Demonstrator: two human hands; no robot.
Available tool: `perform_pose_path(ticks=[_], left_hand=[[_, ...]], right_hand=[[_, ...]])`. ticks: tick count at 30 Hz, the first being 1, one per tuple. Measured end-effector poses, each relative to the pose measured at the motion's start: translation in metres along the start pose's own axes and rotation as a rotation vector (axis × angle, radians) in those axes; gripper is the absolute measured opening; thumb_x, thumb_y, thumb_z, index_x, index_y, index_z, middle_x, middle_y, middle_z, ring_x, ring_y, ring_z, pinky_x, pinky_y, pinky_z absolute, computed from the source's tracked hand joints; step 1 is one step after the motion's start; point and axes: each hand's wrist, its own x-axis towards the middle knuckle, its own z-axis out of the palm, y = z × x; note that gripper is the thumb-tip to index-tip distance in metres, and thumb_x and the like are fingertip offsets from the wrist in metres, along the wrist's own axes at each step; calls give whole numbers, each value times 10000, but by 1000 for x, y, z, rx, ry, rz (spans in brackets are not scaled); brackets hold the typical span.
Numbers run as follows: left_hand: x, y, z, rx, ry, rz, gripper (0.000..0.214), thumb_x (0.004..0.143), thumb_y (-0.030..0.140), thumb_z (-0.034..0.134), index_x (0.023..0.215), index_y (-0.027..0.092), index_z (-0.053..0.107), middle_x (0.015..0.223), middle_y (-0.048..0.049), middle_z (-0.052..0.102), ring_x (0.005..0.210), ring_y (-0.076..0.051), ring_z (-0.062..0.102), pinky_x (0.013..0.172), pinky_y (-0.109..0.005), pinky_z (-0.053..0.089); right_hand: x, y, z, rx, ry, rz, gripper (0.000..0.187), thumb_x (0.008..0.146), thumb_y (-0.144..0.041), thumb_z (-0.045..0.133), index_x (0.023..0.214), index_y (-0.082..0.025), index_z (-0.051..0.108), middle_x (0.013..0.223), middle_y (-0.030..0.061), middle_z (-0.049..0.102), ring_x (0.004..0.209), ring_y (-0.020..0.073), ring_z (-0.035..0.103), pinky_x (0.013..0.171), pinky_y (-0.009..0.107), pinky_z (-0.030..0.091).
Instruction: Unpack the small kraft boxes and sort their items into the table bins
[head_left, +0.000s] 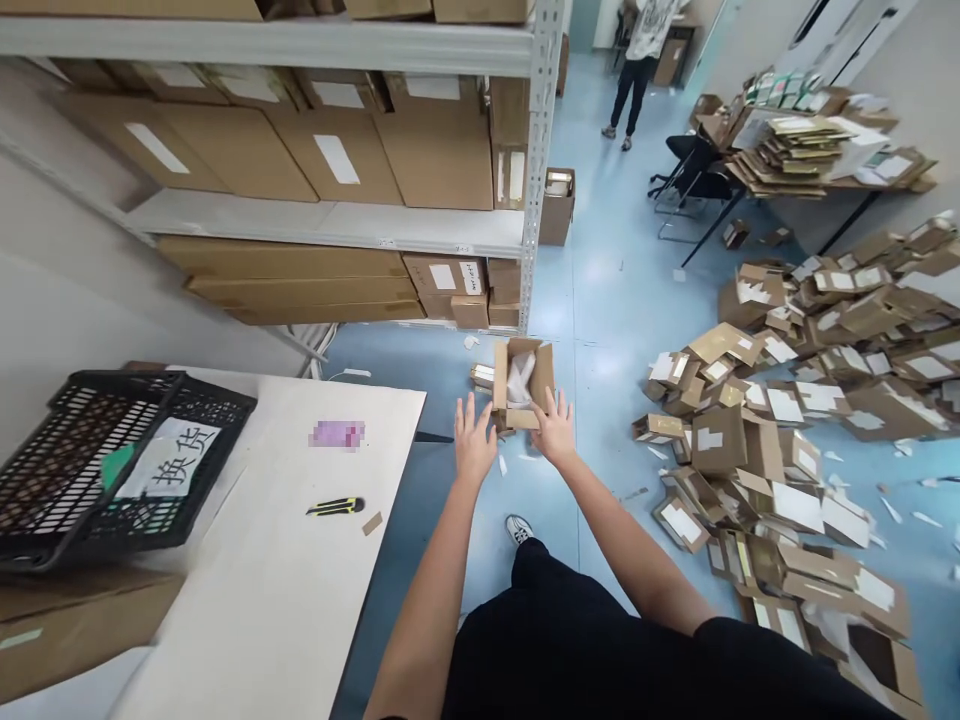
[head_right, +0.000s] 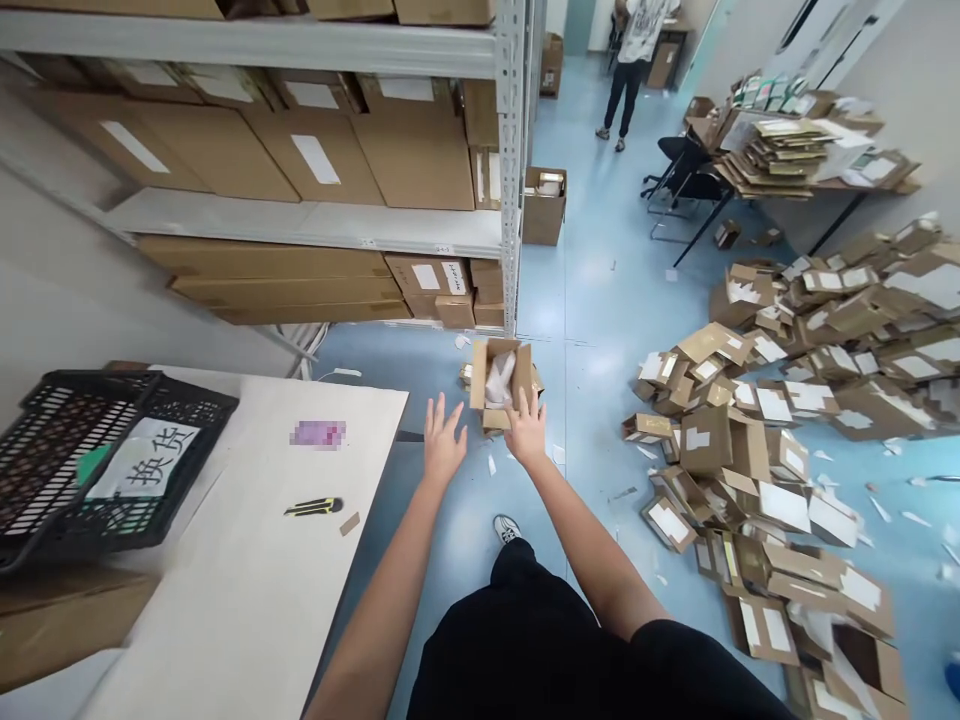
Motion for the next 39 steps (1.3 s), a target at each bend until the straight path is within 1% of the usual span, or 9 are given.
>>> perform_pose_path(ticks=[4, 8, 14, 19, 22, 25, 28, 34, 39], left_hand=[[-11, -3, -4, -3, 20, 6, 489, 980, 171, 528, 1458, 232, 613, 1739, -76, 302, 1626, -307, 216, 1299, -539, 331], [-46, -22, -8, -6, 9, -63, 483, 977, 178, 528, 1445, 254, 621, 1700, -83, 377, 1584, -307, 324, 1271, -544, 382], [-119, -54, -33, 36, 150, -224, 502, 966, 177, 552, 1458, 263, 606, 1700, -95, 369, 1574, -314, 344, 1271, -547, 380], [-189, -66, -77, 104, 317, -390, 553, 950, 165, 572, 1491, 280, 569, 1695, -102, 372, 1576, -321, 336, 1256, -575, 393], [-245, -66, -104, 166, 427, -513, 573, 945, 154, 573, 1502, 289, 553, 1693, -97, 374, 1582, -318, 321, 1251, -585, 397], [-316, -62, -128, 222, 533, -666, 574, 951, 155, 557, 1509, 288, 543, 1687, -96, 384, 1586, -313, 309, 1256, -581, 392], [-401, -56, -149, 256, 626, -825, 558, 959, 168, 543, 1509, 263, 543, 1675, -108, 404, 1581, -318, 316, 1255, -568, 391], [-592, -27, -178, 260, 837, -1149, 598, 941, 182, 559, 1535, 238, 524, 1625, -125, 478, 1557, -317, 361, 1254, -551, 388], [-757, 30, -177, 261, 1026, -1427, 610, 942, 227, 558, 1551, 233, 509, 1622, -130, 485, 1545, -316, 378, 1257, -550, 374]], right_hand=[[2, 12, 14, 82, -117, 60, 631, 863, -176, 706, 1482, -197, 589, 1698, 176, 339, 1590, 412, 228, 1204, 582, 346], [-10, -11, 40, 190, -177, -72, 568, 867, -167, 677, 1432, -202, 630, 1646, 166, 424, 1555, 377, 321, 1191, 553, 396], [-24, -93, 58, 302, -233, -400, 580, 886, -171, 655, 1463, -204, 617, 1660, 147, 412, 1586, 365, 265, 1212, 565, 393], [-41, -175, 44, 409, -210, -679, 589, 922, -182, 611, 1509, -206, 575, 1691, 135, 361, 1600, 349, 232, 1235, 570, 374], [-70, -225, 37, 474, -213, -859, 569, 933, -187, 602, 1502, -205, 581, 1681, 139, 375, 1597, 341, 240, 1250, 571, 358], [-119, -277, 37, 534, -233, -1048, 542, 950, -189, 571, 1492, -200, 583, 1671, 143, 386, 1592, 337, 254, 1253, 576, 352], [-192, -329, 42, 587, -284, -1215, 534, 957, -193, 541, 1490, -208, 576, 1662, 139, 396, 1582, 338, 277, 1234, 598, 372], [-378, -404, 52, 527, -499, -1561, 533, 965, -224, 533, 1497, -213, 570, 1665, 146, 388, 1569, 334, 306, 1222, 590, 394], [-544, -436, 60, 455, -673, -1828, 583, 936, -207, 580, 1518, -235, 560, 1669, 145, 386, 1557, 351, 329, 1224, 621, 375]])
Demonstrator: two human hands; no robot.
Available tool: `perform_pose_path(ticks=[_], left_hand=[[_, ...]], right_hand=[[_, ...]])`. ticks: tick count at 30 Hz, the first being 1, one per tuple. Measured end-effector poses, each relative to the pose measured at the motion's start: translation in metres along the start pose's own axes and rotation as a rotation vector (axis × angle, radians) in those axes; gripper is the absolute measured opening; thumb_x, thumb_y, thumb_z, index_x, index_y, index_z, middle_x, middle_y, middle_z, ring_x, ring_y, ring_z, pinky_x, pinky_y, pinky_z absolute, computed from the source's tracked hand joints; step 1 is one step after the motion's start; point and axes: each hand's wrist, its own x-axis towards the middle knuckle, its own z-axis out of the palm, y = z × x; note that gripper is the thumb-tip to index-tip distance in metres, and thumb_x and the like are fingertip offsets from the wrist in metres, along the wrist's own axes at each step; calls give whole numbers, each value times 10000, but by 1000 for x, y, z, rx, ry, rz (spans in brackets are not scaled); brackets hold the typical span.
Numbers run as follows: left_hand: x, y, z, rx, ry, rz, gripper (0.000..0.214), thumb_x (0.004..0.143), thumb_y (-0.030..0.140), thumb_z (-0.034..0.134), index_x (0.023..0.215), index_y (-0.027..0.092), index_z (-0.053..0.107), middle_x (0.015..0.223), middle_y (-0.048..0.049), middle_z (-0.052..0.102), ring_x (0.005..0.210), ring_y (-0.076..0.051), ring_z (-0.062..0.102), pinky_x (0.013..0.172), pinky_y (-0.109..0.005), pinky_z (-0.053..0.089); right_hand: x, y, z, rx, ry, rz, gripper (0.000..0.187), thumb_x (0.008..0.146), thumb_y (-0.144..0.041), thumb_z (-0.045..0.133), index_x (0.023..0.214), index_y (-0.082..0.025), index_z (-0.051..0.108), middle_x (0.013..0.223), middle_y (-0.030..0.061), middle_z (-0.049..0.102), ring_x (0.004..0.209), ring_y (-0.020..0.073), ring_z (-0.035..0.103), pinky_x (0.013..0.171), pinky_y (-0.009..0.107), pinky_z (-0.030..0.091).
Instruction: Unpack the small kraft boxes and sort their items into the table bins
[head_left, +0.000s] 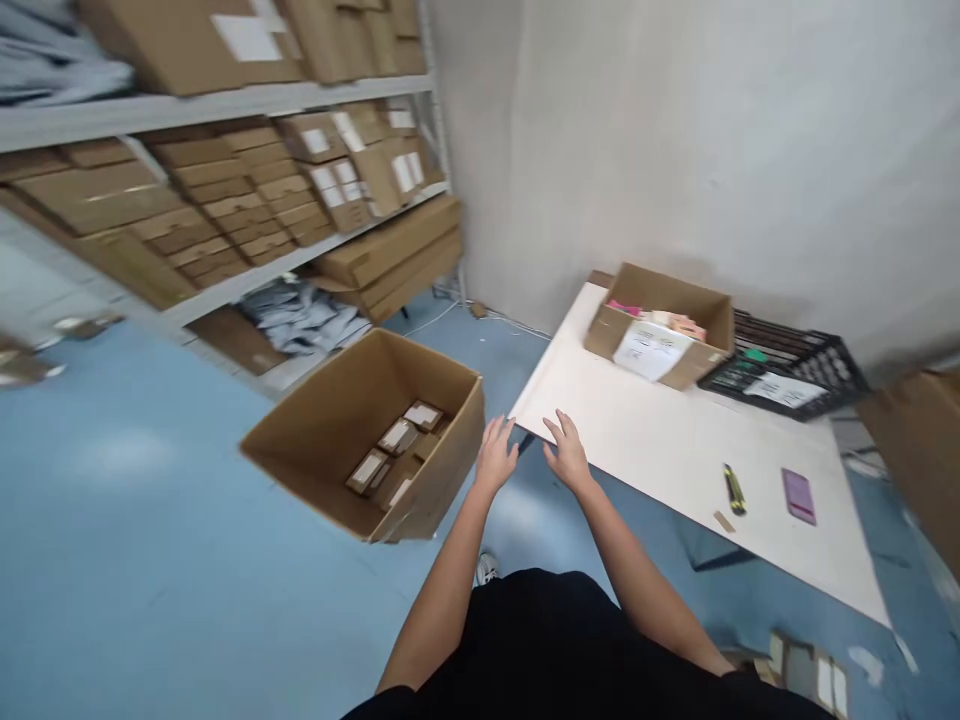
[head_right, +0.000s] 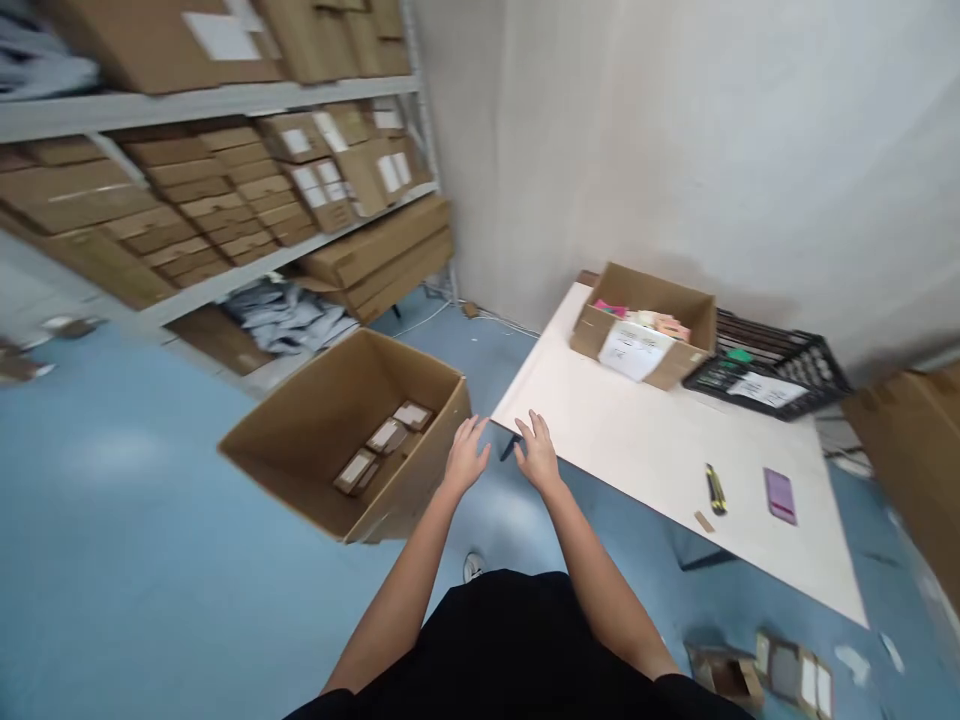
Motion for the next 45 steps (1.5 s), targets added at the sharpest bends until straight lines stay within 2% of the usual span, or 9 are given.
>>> perform_pose_path(ticks=[4, 7, 10, 13, 26, 32, 36, 41, 45], left_hand=[[-34, -96, -84, 41, 172, -267, 597, 957, 256, 538, 1551, 208, 504, 1603, -147, 502, 1525, -313, 400, 1262, -527, 364], [-64, -149, -130, 53, 337, -470, 583, 968, 275, 525, 1548, 219, 502, 1568, -138, 534, 1492, -301, 439, 1259, -505, 371], [-86, -186, -152, 45, 441, -644, 576, 969, 297, 530, 1542, 239, 503, 1545, -124, 555, 1472, -297, 460, 1249, -501, 386], [-94, -211, -155, 30, 473, -758, 579, 961, 300, 542, 1536, 241, 508, 1548, -123, 551, 1469, -298, 463, 1244, -498, 397], [-21, -282, -121, 8, 309, -1066, 593, 963, 305, 558, 1550, 246, 495, 1610, -123, 494, 1496, -313, 450, 1216, -499, 437], [-7, -335, -94, -28, 257, -1128, 591, 952, 294, 572, 1533, 198, 516, 1584, -153, 519, 1475, -322, 477, 1219, -492, 433], [-16, -385, -54, -109, 170, -1191, 586, 920, 256, 599, 1500, 191, 551, 1561, -168, 536, 1440, -327, 518, 1198, -495, 452], [-40, -456, 15, -198, -32, -1256, 601, 870, 216, 640, 1466, 170, 571, 1515, -190, 563, 1398, -326, 563, 1173, -468, 467], [-63, -510, 64, -204, -170, -1312, 616, 842, 233, 689, 1447, 190, 577, 1496, -199, 570, 1346, -335, 600, 1150, -470, 477]], right_hand=[[53, -86, 64, 45, -181, -205, 593, 932, -212, 597, 1524, -223, 557, 1687, 138, 353, 1561, 339, 321, 1237, 583, 372], [84, -136, 99, 78, -280, -331, 586, 939, -209, 588, 1524, -228, 558, 1696, 128, 340, 1578, 328, 290, 1244, 562, 371], [110, -167, 130, 108, -346, -410, 579, 948, -207, 579, 1527, -223, 556, 1692, 135, 349, 1581, 324, 284, 1251, 554, 365], [135, -181, 161, 119, -420, -454, 602, 949, -209, 578, 1550, -225, 531, 1692, 140, 351, 1579, 331, 285, 1259, 567, 347], [285, -179, 303, 76, -830, -547, 674, 925, -197, 608, 1587, -212, 480, 1721, 137, 287, 1565, 347, 301, 1241, 545, 367], [319, -195, 376, 39, -968, -588, 666, 933, -198, 600, 1588, -225, 483, 1726, 112, 284, 1574, 334, 283, 1251, 515, 357], [325, -180, 433, -20, -1003, -553, 688, 912, -171, 603, 1588, -210, 478, 1722, 120, 290, 1568, 321, 287, 1261, 499, 332], [317, -123, 507, -187, -1029, -394, 756, 885, -161, 643, 1611, -179, 431, 1722, 163, 280, 1533, 364, 331, 1237, 509, 351], [290, -80, 567, -281, -1131, -346, 770, 870, -179, 682, 1602, -186, 443, 1719, 172, 289, 1510, 398, 359, 1204, 528, 384]])
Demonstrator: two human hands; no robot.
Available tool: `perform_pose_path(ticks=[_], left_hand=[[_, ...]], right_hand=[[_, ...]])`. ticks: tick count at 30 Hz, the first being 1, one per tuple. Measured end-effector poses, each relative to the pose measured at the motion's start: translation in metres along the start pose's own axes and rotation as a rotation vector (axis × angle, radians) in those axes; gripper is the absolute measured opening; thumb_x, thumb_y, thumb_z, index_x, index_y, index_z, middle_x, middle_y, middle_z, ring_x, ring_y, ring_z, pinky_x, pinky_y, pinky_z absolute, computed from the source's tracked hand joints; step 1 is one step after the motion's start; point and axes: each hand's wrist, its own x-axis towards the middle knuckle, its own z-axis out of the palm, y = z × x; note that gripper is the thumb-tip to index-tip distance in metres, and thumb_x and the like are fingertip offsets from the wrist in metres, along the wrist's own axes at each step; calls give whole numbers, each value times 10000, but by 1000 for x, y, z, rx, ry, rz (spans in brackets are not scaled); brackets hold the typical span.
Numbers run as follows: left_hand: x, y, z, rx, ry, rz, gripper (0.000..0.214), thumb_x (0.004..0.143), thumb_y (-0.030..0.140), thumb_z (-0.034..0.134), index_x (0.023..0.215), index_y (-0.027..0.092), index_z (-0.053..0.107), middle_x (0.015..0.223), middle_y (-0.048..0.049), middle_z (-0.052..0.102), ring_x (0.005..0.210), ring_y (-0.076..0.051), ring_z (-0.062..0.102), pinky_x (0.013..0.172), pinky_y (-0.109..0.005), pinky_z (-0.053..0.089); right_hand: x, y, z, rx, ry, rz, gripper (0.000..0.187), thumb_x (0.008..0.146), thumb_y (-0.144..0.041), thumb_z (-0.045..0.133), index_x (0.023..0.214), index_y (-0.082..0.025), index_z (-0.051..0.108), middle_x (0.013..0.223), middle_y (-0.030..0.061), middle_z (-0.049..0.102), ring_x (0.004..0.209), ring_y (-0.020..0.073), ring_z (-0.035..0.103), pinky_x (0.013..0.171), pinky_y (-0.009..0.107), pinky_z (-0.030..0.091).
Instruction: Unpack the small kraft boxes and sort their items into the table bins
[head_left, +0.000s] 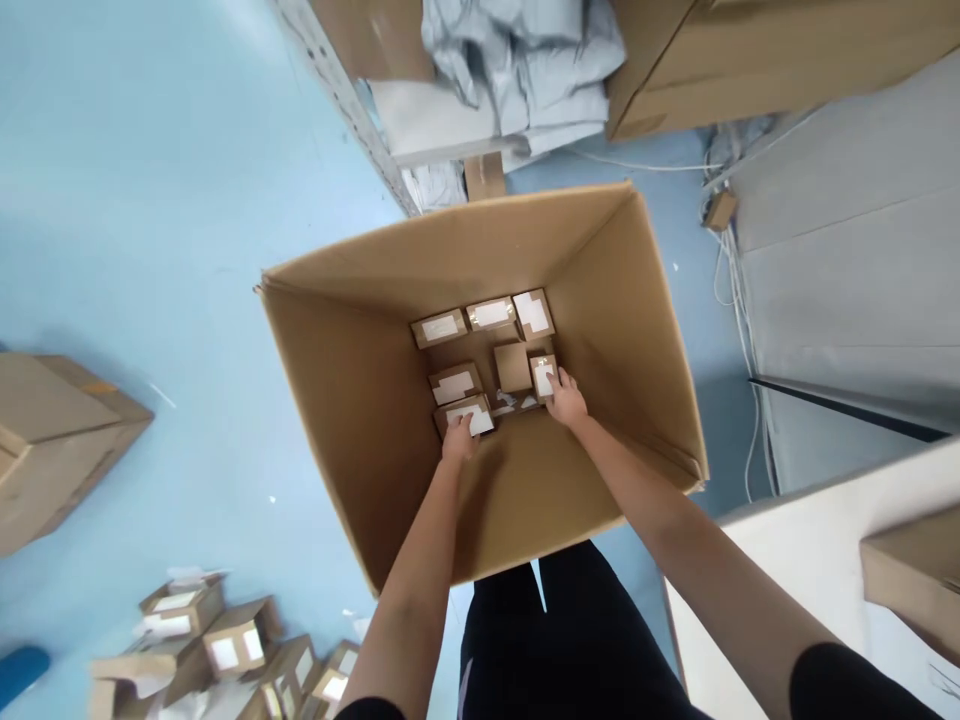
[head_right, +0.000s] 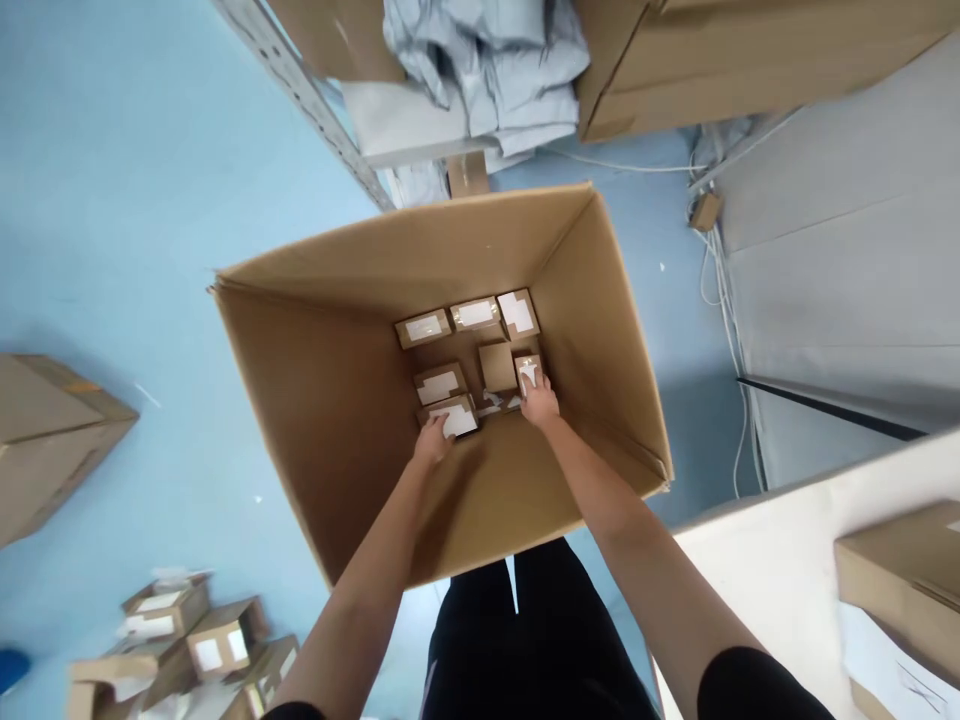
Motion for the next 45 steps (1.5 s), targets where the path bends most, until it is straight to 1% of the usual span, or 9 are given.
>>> perform_pose_path(ticks=[5, 11, 18, 22, 26, 29, 32, 39, 45], left_hand=[[60, -28, 41, 45, -95, -25, 674, 833, 234, 738, 1482, 208, 555, 1552, -208, 522, 1373, -368, 570, 1139, -478, 474], [142, -24, 91, 105, -104, 125, 721, 849, 187, 709, 1538, 184, 497, 1605, -209, 470, 1414, -378, 525, 1157, -477, 459], [271, 13, 131, 117, -95, 225, 770, 861, 192, 751, 1574, 181, 461, 1679, -204, 383, 1467, -393, 472, 1176, -494, 438], [346, 27, 146, 152, -48, 274, 661, 962, 247, 620, 1592, 180, 430, 1691, -195, 370, 1529, -372, 392, 1195, -530, 407], [392, 25, 152, 217, -25, 228, 736, 950, 292, 623, 1620, 134, 363, 1699, -203, 348, 1554, -387, 332, 1206, -496, 383], [389, 17, 154, 264, -51, 213, 758, 910, 354, 698, 1556, 60, 432, 1582, -251, 491, 1468, -407, 433, 1170, -484, 408], [352, 9, 164, 305, -125, 224, 539, 913, 362, 682, 1377, 92, 630, 1397, -215, 648, 1364, -397, 521, 1129, -501, 446], [236, 5, 206, 132, -70, 326, 624, 841, 171, 655, 1463, 192, 611, 1610, -140, 496, 1585, -344, 287, 1312, -518, 240], [187, 3, 213, 95, -98, 246, 674, 832, 136, 641, 1491, 268, 604, 1679, -39, 438, 1607, -370, 228, 1281, -505, 338]], right_hand=[[52, 4, 77, 1, -65, 19, 775, 865, -157, 676, 1601, -181, 436, 1724, 168, 281, 1523, 385, 349, 1207, 499, 382], [106, 19, 140, 39, -41, 43, 820, 867, -174, 669, 1633, -204, 377, 1736, 147, 254, 1546, 368, 310, 1223, 501, 371], [163, 51, 184, 41, -57, 45, 851, 862, -154, 686, 1644, -216, 358, 1756, 135, 198, 1564, 376, 274, 1226, 519, 374], [183, 63, 198, 20, -77, 19, 884, 878, -185, 695, 1667, -250, 302, 1766, 111, 173, 1584, 351, 241, 1241, 509, 364], [185, 65, 208, 14, -126, -1, 860, 894, -150, 650, 1672, -250, 298, 1774, 107, 140, 1595, 341, 215, 1225, 503, 390], [185, 69, 213, 47, -134, -8, 889, 887, -123, 634, 1684, -267, 269, 1775, 106, 135, 1594, 342, 219, 1209, 523, 409], [188, 77, 213, 73, -111, 40, 958, 879, -117, 652, 1703, -290, 196, 1779, 106, 115, 1582, 337, 258, 1209, 513, 412], [195, 92, 211, 66, -300, 44, 1206, 764, -193, 858, 1708, -364, 127, 1786, 127, 24, 1504, 377, 421, 1157, 474, 466], [199, 89, 223, -101, -473, -132, 1504, 489, -242, 1040, 1703, -354, 159, 1781, 155, -5, 1595, 496, 116, 1215, 590, 337]])
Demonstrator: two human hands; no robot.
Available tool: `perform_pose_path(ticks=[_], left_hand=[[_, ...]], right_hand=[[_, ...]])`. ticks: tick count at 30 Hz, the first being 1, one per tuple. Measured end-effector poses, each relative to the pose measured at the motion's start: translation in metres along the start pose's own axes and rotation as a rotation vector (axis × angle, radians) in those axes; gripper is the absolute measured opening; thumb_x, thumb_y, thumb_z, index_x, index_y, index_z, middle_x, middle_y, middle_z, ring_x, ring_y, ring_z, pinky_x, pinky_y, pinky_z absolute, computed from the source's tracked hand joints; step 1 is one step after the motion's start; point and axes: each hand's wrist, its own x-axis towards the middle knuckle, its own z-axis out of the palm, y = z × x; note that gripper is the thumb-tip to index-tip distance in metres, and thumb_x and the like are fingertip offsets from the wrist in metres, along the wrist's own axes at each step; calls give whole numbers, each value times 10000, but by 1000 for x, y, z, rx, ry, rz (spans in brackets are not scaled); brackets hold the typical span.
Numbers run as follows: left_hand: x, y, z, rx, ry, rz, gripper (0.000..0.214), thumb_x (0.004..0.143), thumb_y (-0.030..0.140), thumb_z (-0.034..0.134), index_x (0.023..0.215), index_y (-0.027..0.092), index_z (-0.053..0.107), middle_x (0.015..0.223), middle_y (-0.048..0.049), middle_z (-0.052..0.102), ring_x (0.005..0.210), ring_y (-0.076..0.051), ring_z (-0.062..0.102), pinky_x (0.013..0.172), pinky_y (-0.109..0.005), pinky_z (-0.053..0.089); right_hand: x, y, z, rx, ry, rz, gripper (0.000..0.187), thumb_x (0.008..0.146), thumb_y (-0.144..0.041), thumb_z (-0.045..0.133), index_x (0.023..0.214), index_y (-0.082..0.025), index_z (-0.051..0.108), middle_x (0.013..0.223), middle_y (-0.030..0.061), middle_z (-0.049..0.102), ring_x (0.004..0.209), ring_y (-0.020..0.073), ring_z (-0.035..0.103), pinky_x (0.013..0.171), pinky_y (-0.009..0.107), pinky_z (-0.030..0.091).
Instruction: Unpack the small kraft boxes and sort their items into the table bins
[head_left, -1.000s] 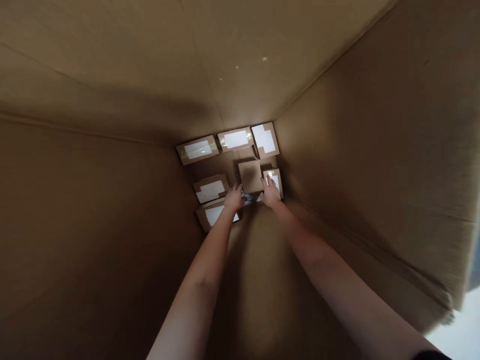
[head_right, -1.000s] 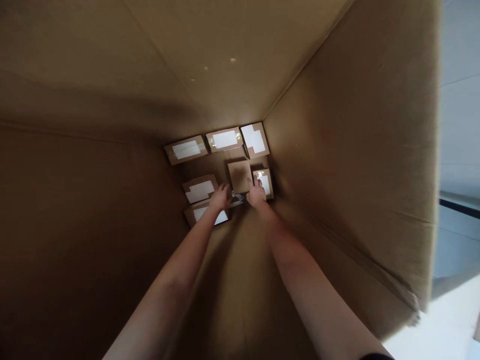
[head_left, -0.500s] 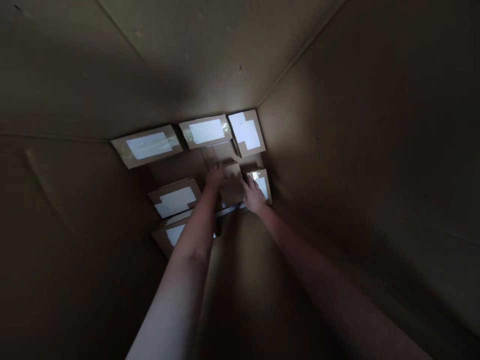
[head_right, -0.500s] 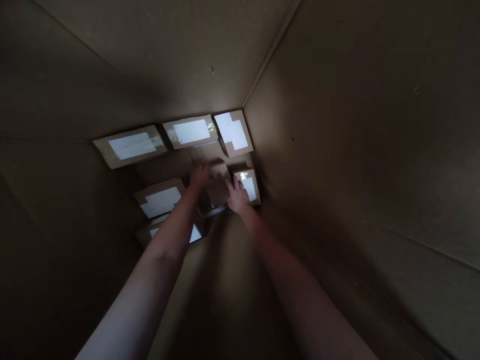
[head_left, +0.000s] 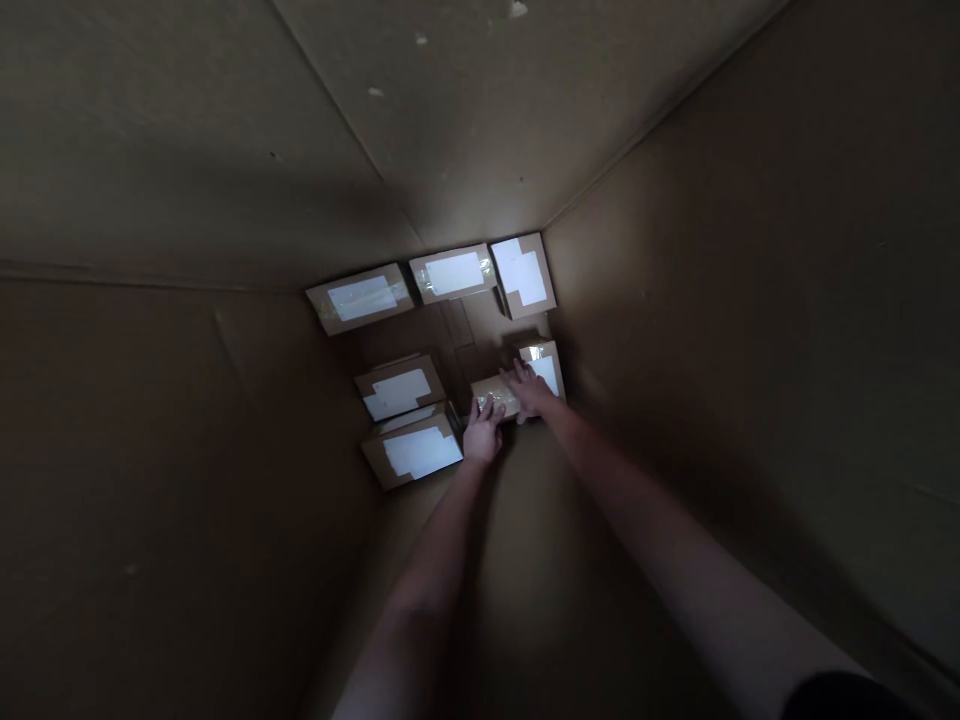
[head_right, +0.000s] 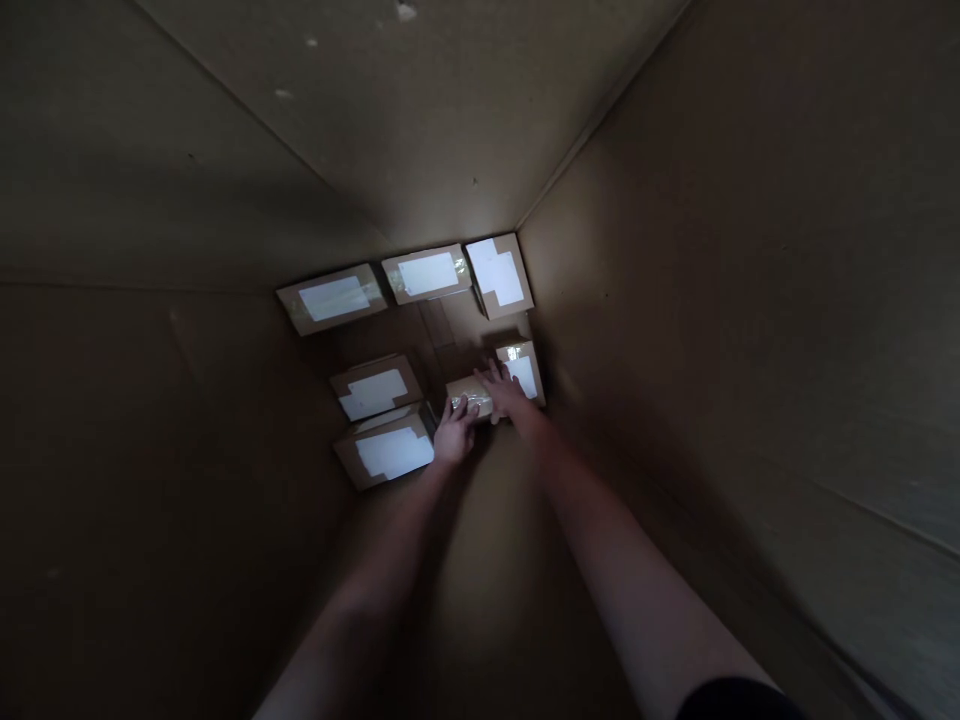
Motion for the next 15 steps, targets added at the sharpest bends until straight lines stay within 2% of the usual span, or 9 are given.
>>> perform_pose_path(ticks=[2, 4, 6, 9, 11, 15], left_hand=[[-2, 1, -5, 8, 2, -10, 710, 840, 142, 637, 1535, 263, 554, 1650, -55, 480, 1579, -355, 298, 1277, -497, 347], [4, 1, -13, 21, 16, -38, 790, 837, 168, 665, 1597, 241, 464, 1644, -101, 479, 1551, -355, 348, 1260, -503, 366], [12, 2, -22, 47, -1, -67, 955, 792, 202, 738, 1659, 222, 337, 1696, -141, 381, 1574, -377, 295, 1243, -523, 377], [17, 6, -34, 81, -143, -71, 1235, 653, 227, 866, 1694, 206, 201, 1741, -183, 251, 1609, -424, 175, 1233, -545, 371], [8, 12, -39, 101, -196, -61, 1285, 621, 229, 878, 1696, 202, 174, 1719, -205, 288, 1598, -432, 200, 1225, -549, 371], [-32, 30, -51, 115, -157, -64, 1236, 650, 259, 830, 1691, 216, 164, 1695, -207, 320, 1570, -426, 265, 1196, -547, 394]], right_hand=[[2, -5, 5, -65, -19, -23, 1518, 466, -218, 1040, 1702, -338, 166, 1769, 186, 59, 1579, 507, 155, 1203, 604, 338], [-1, -13, 12, -108, 10, -28, 1457, 522, -201, 1006, 1704, -304, 160, 1742, 214, 145, 1537, 471, 282, 1186, 551, 375], [-10, -22, 19, -131, 46, -15, 1385, 572, -169, 964, 1701, -276, 169, 1712, 223, 209, 1486, 424, 375, 1167, 492, 404], [-34, -37, 28, -138, 84, 16, 1327, 594, -115, 930, 1691, -273, 200, 1696, 215, 229, 1464, 407, 385, 1148, 474, 420], [-54, -46, 29, -131, 93, 22, 1294, 606, -94, 914, 1685, -274, 221, 1697, 208, 225, 1465, 404, 371, 1145, 474, 421], [-101, -63, 16, -129, 84, -17, 1251, 619, -92, 892, 1680, -261, 251, 1703, 195, 222, 1486, 396, 347, 1175, 463, 397]])
